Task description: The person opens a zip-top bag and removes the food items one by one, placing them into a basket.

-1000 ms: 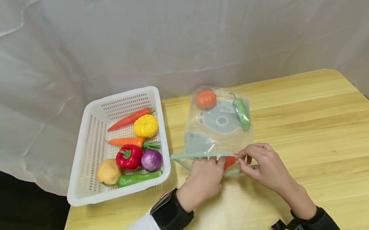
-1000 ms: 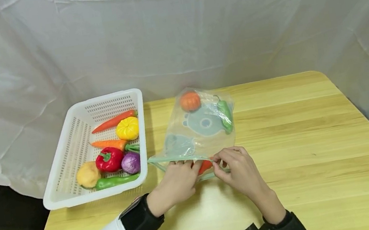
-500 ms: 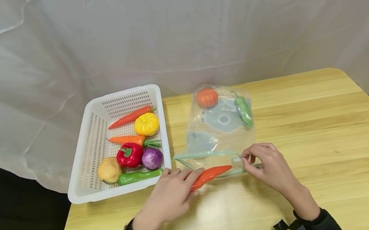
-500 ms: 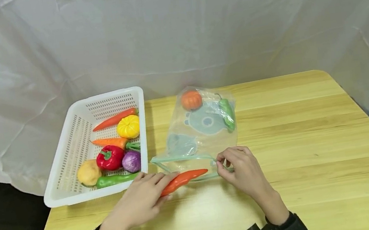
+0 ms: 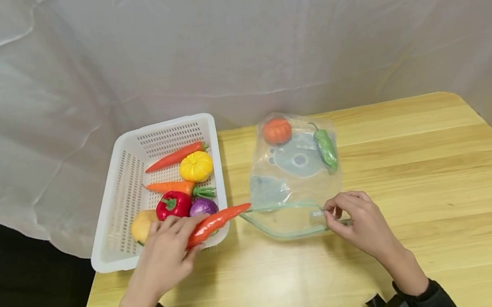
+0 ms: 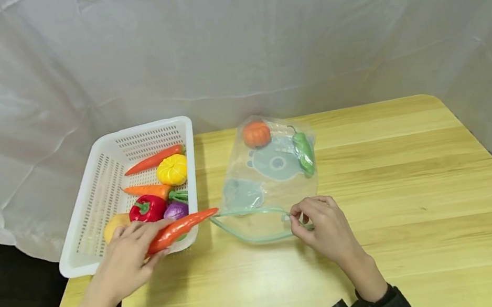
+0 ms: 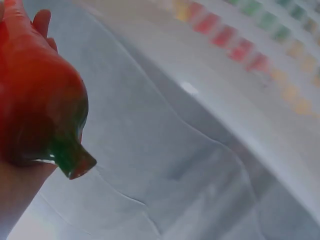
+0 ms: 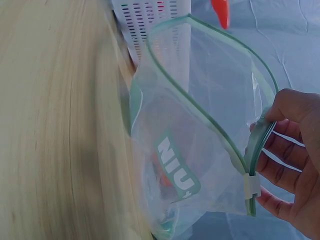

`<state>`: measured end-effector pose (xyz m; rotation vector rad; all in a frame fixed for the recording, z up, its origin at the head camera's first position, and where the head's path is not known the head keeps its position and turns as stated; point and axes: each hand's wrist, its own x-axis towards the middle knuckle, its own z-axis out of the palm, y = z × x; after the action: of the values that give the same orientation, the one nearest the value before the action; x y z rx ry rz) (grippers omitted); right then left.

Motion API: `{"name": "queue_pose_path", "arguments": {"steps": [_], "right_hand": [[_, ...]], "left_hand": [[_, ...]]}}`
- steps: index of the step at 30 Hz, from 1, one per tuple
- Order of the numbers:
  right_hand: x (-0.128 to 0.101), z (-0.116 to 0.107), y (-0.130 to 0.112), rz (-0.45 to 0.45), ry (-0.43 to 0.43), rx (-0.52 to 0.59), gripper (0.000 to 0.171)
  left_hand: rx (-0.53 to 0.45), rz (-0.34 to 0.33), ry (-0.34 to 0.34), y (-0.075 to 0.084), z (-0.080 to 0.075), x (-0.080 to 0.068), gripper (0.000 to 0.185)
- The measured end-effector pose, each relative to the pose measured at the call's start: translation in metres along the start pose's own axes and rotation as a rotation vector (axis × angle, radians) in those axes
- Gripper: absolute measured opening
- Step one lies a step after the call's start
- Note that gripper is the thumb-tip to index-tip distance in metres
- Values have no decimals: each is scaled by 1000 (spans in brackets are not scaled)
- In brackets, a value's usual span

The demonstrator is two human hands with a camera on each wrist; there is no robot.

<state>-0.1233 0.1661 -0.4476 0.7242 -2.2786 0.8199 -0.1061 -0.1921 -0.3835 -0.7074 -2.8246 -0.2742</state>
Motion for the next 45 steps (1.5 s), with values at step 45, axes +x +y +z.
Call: {"name": "queue_pose_path", "arguments": {"steps": [45], "right_hand": [[-2, 5, 1, 17, -15, -9, 13]], "left_hand": [[-83, -315, 140, -82, 30, 3, 57]]}}
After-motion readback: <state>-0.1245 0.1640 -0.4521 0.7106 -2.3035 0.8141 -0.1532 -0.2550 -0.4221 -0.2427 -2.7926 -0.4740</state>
